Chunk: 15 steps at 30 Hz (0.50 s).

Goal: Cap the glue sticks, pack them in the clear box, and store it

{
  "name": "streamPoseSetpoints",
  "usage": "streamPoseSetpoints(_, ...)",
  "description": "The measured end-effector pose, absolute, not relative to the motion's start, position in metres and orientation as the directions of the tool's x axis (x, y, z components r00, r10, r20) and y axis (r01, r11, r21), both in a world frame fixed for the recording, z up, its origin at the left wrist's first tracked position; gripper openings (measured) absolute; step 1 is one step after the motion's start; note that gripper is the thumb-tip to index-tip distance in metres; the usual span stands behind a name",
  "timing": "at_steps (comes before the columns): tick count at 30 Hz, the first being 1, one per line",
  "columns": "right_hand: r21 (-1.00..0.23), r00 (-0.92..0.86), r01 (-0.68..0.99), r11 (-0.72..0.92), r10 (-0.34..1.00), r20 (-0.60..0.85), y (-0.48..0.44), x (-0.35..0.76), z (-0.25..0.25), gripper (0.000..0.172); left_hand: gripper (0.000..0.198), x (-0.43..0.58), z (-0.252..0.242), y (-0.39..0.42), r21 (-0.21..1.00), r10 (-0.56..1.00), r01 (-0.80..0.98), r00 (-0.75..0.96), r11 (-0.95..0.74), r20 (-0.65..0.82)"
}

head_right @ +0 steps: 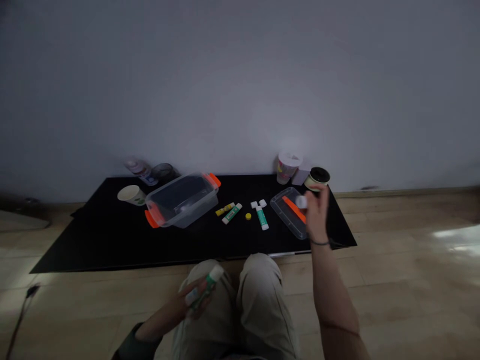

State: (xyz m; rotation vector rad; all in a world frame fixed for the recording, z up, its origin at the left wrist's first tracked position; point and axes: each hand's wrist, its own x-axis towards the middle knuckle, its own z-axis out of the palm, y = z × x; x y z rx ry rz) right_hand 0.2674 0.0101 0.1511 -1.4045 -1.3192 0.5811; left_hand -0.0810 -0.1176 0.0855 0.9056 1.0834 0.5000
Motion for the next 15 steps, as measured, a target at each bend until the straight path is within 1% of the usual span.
streamPoseSetpoints(1, -0.885, 0.218, 0.429, 0.182, 0.93, 0.297, 0.024, 0.266, 0.145, 0.034, 0.057, -0.08, 0.082, -0.113, 0.835, 0.757, 0.077, 0.384, 0.544, -0.529)
streamPoseSetpoints(3, -0.804, -0.007, 0.563, 0.192, 0.974, 0.227, 0.05, 0.243, 0.125, 0.03, 0.058, -0.074, 0.081, -0.102, 0.871, 0.819, 0.054, 0.317, 0.488, -0.479)
streamPoseSetpoints(5, -0.656, -0.272, 0.707, 0.263, 0.958, 0.091, 0.071, 0.205, 0.099, 0.022, 0.058, -0.068, 0.083, -0.091, 0.888, 0.852, -0.002, 0.281, 0.46, -0.441)
streamPoseSetpoints(7, -0.511, -0.411, 0.782, 0.357, 0.912, 0.008, 0.087, 0.166, 0.076, 0.017, 0.057, -0.067, 0.083, -0.086, 0.885, 0.86, -0.048, 0.266, 0.464, -0.436)
streamPoseSetpoints(9, -0.421, -0.499, 0.795, 0.436, 0.866, -0.045, 0.097, 0.133, 0.057, 0.02, 0.055, -0.071, 0.079, -0.088, 0.874, 0.851, -0.055, 0.262, 0.483, -0.454)
streamPoseSetpoints(11, -0.37, -0.553, 0.786, 0.495, 0.831, -0.062, 0.104, 0.108, 0.044, 0.025, 0.056, -0.076, 0.074, -0.094, 0.858, 0.838, -0.049, 0.247, 0.512, -0.486)
streamPoseSetpoints(15, -0.257, -0.584, 0.797, 0.547, 0.806, -0.095, 0.111, 0.083, 0.032, 0.026, 0.06, -0.083, 0.066, -0.108, 0.823, 0.822, -0.094, 0.183, 0.561, -0.539)
